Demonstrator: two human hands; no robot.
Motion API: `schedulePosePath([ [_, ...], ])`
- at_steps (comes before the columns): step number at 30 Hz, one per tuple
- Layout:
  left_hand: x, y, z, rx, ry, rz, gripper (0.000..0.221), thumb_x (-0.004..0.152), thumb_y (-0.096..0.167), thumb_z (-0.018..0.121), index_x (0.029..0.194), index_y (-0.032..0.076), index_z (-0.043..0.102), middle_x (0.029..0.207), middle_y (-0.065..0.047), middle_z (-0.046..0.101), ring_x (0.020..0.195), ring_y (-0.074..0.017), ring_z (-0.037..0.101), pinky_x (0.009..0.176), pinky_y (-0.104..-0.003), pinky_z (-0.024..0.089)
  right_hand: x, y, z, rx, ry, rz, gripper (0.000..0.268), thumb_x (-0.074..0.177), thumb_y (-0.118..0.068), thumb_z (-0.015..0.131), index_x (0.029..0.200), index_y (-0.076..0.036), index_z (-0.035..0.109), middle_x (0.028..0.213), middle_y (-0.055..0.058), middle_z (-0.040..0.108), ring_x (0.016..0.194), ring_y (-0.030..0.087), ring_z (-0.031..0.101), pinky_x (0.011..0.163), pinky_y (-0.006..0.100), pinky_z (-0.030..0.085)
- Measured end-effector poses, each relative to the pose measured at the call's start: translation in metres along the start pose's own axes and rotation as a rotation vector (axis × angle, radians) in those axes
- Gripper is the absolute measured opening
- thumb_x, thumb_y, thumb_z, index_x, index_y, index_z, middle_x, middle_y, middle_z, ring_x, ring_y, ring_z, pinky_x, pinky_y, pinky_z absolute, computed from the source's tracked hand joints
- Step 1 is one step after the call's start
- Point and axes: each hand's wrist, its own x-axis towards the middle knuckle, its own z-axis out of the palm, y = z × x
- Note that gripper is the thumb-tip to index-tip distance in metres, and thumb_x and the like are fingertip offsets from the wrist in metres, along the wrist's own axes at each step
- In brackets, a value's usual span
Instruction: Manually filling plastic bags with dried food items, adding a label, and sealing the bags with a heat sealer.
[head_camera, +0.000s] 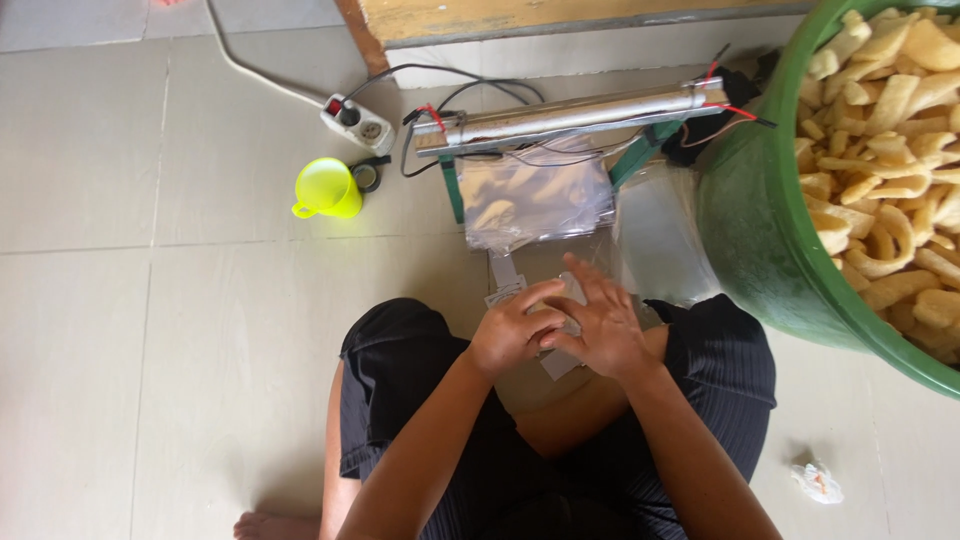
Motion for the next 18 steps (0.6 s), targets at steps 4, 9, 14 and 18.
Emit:
schedulePosePath([
  [4,0.009,0.010,-0.008,-0.157,0.013,-0.028,0.016,0.091,0.014,0.075,0.103,0.025,0.075,0.130,-0.004,0.067,0.110,-0.0310,0.073,0.090,-0.039,0.061,-0.001,0.001,-0.014,0.176,-0.211,0.194,0.056,0.077,-0.060,0.081,0.121,-0.028,0.070,0.149,0.008,0.056,0.124,0.039,0.063,0.096,0.050,0.054],
  [9,0.023,0.020,-0.017,-0.556,0.065,-0.277,0.080,0.087,0.030,0.085,0.148,-0.004,0.046,0.142,-0.027,0.050,0.124,-0.0426,0.062,0.102,-0.049,0.054,-0.003,0.022,-0.012,0.444,-0.086,0.141,0.017,0.079,-0.016,0.081,0.096,-0.017,0.078,0.109,0.004,0.076,0.091,0.026,0.077,0.068,0.030,0.065],
  [14,-0.003,-0.019,0.006,-0.983,-0.479,-0.777,0.105,0.069,0.021,0.098,0.157,0.008,0.043,0.121,-0.019,0.065,0.104,-0.0305,0.064,0.095,-0.047,0.055,0.005,0.013,-0.037,0.553,0.050,0.186,0.021,0.083,-0.027,0.086,0.103,-0.022,0.082,0.107,0.003,0.078,0.086,0.021,0.078,0.068,0.028,0.064],
  [18,-0.011,-0.024,0.016,-1.088,-0.416,-0.789,0.076,0.077,0.012,0.093,0.144,0.005,0.057,0.115,-0.018,0.065,0.101,-0.0328,0.067,0.087,-0.049,0.058,0.020,0.017,-0.138,0.369,0.004,-0.030,0.052,0.090,-0.031,0.074,0.140,-0.019,0.064,0.136,0.023,0.062,0.118,0.044,0.066,0.092,0.052,0.058],
])
